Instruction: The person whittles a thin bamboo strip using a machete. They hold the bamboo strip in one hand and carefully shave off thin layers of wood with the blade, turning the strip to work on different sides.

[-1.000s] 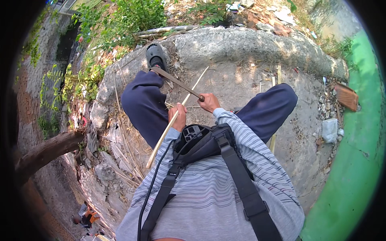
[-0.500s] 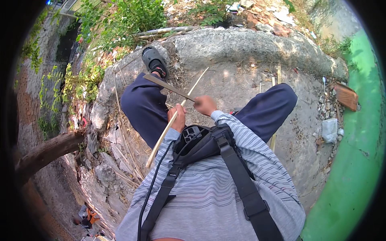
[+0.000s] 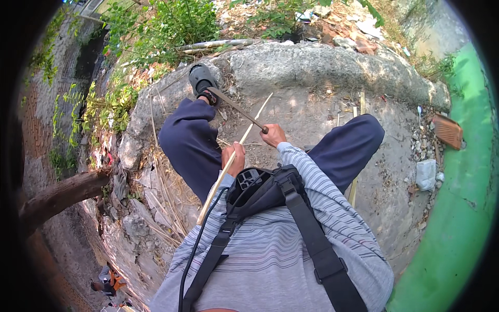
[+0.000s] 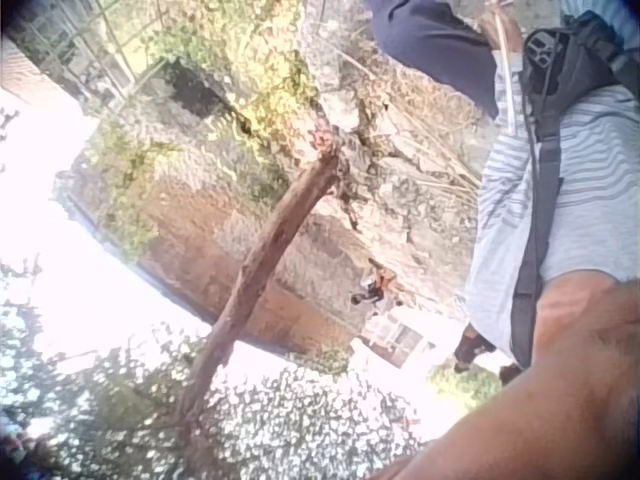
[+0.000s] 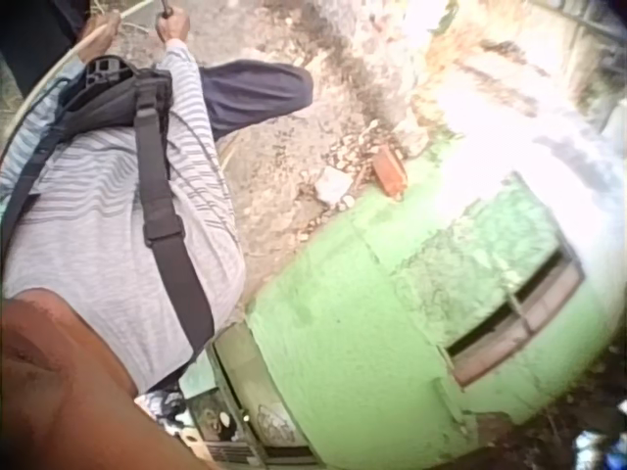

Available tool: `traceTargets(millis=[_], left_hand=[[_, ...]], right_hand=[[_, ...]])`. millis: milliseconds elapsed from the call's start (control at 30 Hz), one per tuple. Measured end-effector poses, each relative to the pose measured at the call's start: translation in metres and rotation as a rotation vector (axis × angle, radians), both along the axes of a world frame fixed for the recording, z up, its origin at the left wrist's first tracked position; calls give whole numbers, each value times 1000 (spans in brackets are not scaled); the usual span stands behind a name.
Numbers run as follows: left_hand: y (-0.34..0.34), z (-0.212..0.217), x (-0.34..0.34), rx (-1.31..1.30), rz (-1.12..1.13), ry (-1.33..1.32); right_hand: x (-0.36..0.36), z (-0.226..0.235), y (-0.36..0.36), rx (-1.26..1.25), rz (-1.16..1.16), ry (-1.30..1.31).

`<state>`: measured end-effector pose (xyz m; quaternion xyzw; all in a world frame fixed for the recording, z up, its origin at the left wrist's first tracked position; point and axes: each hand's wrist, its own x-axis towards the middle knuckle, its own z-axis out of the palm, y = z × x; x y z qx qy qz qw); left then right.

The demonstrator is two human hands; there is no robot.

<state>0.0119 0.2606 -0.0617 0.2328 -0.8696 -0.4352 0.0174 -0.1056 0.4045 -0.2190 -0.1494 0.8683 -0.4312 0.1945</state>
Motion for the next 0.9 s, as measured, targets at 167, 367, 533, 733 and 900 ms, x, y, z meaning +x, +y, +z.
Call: traceTargets(millis=[167,367,533,733,900], left_hand=[[1,-12,4,-71,16,7],[1,2,-1,-16,67,14],[2,-4,-6,5,49,48],[7,-1,-4,-20,45,78],[5,-9,-1,-98,-46,-3]], right_hand=[[-16,-6,6,130,72,-49],[-24,-11,4,153,114,-7],[-23,-5,20,63,111,54],[-17,11,16,24,155,103],[-28,-19,18,117,15,-4]])
